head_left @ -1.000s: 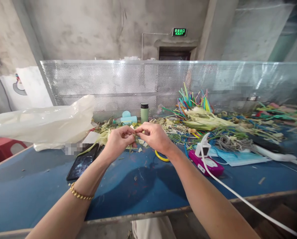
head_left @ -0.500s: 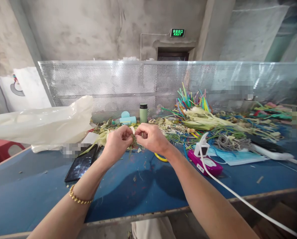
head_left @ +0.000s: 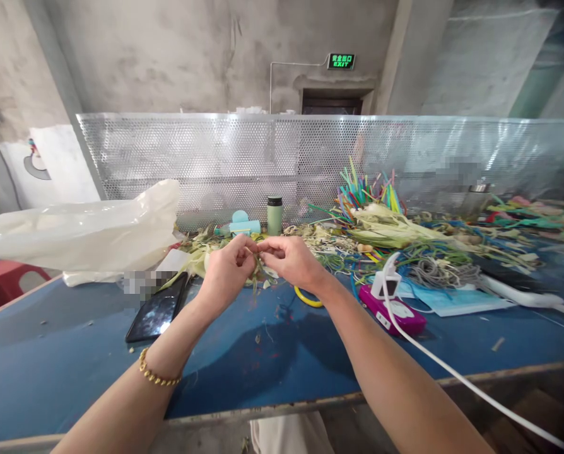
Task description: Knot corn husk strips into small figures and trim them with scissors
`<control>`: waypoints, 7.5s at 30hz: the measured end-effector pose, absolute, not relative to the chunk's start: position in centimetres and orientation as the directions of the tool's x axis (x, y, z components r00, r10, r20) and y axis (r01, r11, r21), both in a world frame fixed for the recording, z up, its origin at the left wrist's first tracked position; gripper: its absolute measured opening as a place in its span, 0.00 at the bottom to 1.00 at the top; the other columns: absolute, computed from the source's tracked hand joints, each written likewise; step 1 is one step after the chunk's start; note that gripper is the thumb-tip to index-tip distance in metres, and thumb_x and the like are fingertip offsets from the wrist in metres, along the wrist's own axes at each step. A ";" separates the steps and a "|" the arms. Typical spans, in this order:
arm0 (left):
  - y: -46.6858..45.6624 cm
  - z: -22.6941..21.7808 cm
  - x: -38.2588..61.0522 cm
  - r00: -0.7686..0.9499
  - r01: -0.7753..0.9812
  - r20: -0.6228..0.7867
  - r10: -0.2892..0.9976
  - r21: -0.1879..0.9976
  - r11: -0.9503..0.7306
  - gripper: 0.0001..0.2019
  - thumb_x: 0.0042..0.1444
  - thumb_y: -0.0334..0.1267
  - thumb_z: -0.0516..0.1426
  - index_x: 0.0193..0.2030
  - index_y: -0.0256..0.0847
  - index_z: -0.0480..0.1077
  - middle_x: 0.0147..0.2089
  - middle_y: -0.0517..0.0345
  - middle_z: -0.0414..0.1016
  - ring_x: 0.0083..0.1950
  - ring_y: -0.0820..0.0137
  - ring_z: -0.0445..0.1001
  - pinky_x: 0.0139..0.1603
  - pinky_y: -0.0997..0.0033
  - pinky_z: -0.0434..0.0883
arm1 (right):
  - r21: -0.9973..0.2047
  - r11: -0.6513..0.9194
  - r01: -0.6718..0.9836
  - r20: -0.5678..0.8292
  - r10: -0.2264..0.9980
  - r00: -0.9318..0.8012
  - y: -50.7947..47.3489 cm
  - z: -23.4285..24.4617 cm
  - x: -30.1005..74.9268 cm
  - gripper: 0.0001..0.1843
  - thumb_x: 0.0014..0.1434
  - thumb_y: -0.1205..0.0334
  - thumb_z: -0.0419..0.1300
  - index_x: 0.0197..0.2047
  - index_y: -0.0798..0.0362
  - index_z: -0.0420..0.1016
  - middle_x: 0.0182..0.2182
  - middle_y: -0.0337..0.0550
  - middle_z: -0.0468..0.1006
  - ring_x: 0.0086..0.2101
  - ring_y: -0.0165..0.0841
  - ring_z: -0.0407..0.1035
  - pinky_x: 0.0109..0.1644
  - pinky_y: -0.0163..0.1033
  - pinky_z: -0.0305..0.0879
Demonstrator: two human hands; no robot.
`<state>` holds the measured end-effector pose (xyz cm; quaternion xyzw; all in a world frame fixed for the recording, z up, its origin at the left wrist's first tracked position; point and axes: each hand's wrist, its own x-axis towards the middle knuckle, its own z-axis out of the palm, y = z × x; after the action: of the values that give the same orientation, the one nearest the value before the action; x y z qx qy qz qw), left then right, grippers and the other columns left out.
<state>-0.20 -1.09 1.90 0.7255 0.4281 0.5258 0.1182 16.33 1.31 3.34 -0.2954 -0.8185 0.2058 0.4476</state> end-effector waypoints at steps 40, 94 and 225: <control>-1.9 2.6 -0.8 0.034 0.491 0.715 0.698 0.597 -0.635 0.03 0.57 0.33 0.54 0.32 0.42 0.65 0.26 0.62 0.71 0.28 0.73 0.69 0.30 0.73 0.62 | -0.588 0.740 0.328 0.634 0.673 -0.382 1.5 4.0 17.2 0.07 0.58 0.62 0.59 0.31 0.57 0.73 0.23 0.38 0.72 0.23 0.26 0.63 0.27 0.32 0.59; -1.3 2.6 -0.9 0.095 0.547 0.644 0.760 0.604 -0.580 0.09 0.56 0.38 0.54 0.26 0.40 0.64 0.22 0.65 0.60 0.25 0.75 0.58 0.27 0.73 0.55 | -0.793 0.558 0.244 0.479 0.819 -0.317 1.2 3.4 16.1 0.12 0.57 0.58 0.62 0.28 0.57 0.72 0.16 0.35 0.68 0.17 0.23 0.58 0.20 0.30 0.53; -0.3 2.1 -1.2 0.032 0.264 0.577 0.816 0.782 -0.564 0.06 0.50 0.35 0.60 0.33 0.39 0.67 0.25 0.61 0.71 0.28 0.71 0.71 0.30 0.71 0.67 | -0.366 0.677 0.638 0.696 0.655 -0.295 0.0 2.9 14.7 0.06 0.56 0.64 0.62 0.32 0.54 0.81 0.17 0.35 0.67 0.21 0.26 0.54 0.28 0.35 0.47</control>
<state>-1.16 -0.26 2.14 0.6764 0.3993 0.5695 0.2422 14.74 0.05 2.91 -0.4018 -0.8046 0.0093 0.4370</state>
